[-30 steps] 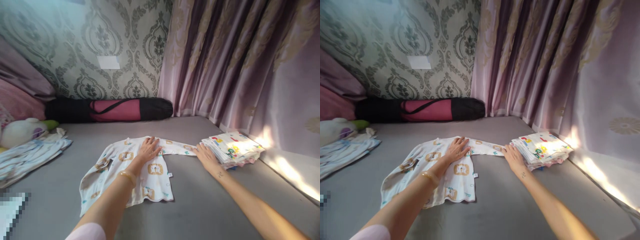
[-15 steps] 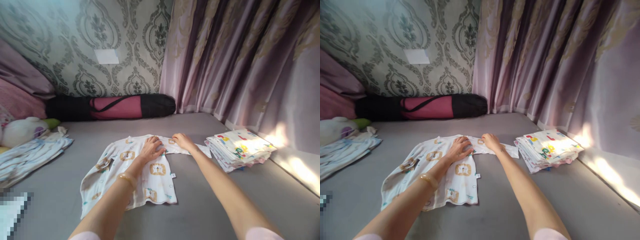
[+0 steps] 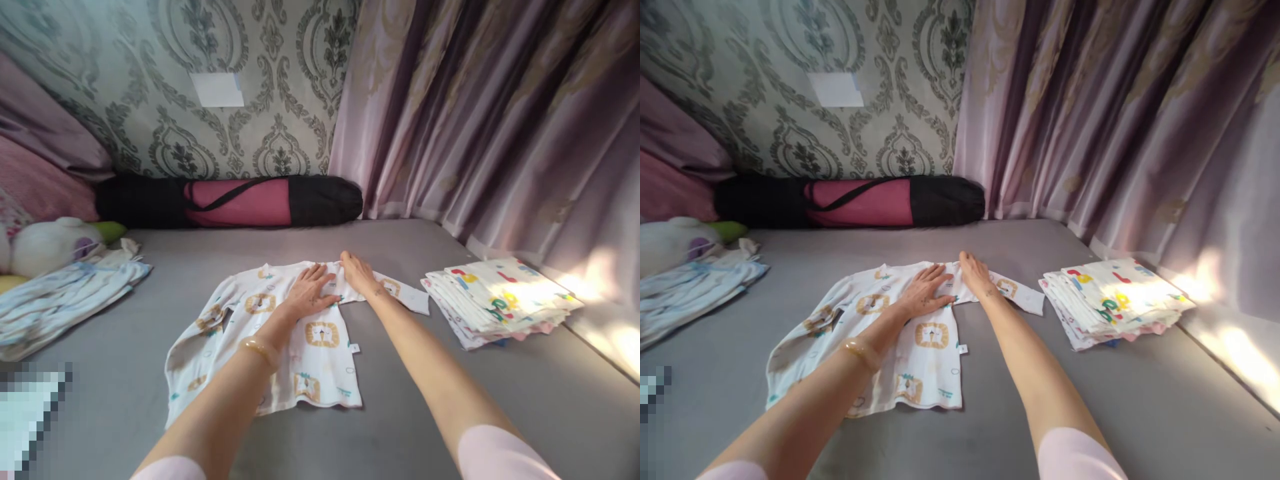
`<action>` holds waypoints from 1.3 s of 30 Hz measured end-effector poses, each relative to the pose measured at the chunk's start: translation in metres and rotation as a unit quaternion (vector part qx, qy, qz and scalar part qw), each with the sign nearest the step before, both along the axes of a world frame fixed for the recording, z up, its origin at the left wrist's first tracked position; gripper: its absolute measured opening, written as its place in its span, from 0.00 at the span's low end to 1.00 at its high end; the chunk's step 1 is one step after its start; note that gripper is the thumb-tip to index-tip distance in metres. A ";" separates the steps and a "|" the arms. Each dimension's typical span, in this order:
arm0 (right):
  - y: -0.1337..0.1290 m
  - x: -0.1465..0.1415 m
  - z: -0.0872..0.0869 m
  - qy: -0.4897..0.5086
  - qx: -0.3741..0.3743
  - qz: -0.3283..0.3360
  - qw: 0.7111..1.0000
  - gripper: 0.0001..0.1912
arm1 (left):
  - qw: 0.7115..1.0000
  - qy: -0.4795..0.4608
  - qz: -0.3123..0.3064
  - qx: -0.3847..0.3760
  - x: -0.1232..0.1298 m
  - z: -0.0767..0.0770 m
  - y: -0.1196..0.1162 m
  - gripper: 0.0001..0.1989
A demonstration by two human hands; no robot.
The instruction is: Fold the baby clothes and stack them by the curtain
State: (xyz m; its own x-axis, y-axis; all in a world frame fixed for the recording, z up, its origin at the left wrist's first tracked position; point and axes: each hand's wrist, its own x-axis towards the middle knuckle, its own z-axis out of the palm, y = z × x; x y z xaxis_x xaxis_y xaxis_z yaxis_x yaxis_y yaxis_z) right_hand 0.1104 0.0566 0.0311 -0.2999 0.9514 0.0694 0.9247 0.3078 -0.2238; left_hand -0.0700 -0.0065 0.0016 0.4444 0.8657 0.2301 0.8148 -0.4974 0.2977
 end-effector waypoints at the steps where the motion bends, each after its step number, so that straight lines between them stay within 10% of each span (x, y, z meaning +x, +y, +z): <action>1: -0.003 0.000 -0.002 -0.002 0.015 -0.002 1.000 0.15 | 1.000 0.011 0.002 -0.003 0.000 0.000 0.000 0.33; 14: 0.007 0.109 0.044 -0.028 -0.245 -0.045 0.968 0.25 | 0.999 0.038 0.008 0.005 0.001 -0.001 -0.001 0.32; 21: -0.008 0.149 0.035 0.030 -0.157 -0.021 0.987 0.19 | 0.999 0.044 0.012 -0.012 0.002 -0.002 0.001 0.32; 32: -0.025 0.141 0.026 -0.246 -0.014 -0.058 0.967 0.15 | 0.996 0.084 0.013 0.009 0.004 -0.005 0.002 0.35; 36: -0.033 0.113 0.023 -0.258 0.037 -0.095 0.961 0.19 | 0.996 0.087 0.008 0.016 0.004 -0.007 0.002 0.35; 39: -0.042 0.068 0.015 -0.176 0.070 0.000 0.982 0.23 | 0.996 0.089 0.007 0.013 0.005 -0.005 0.001 0.35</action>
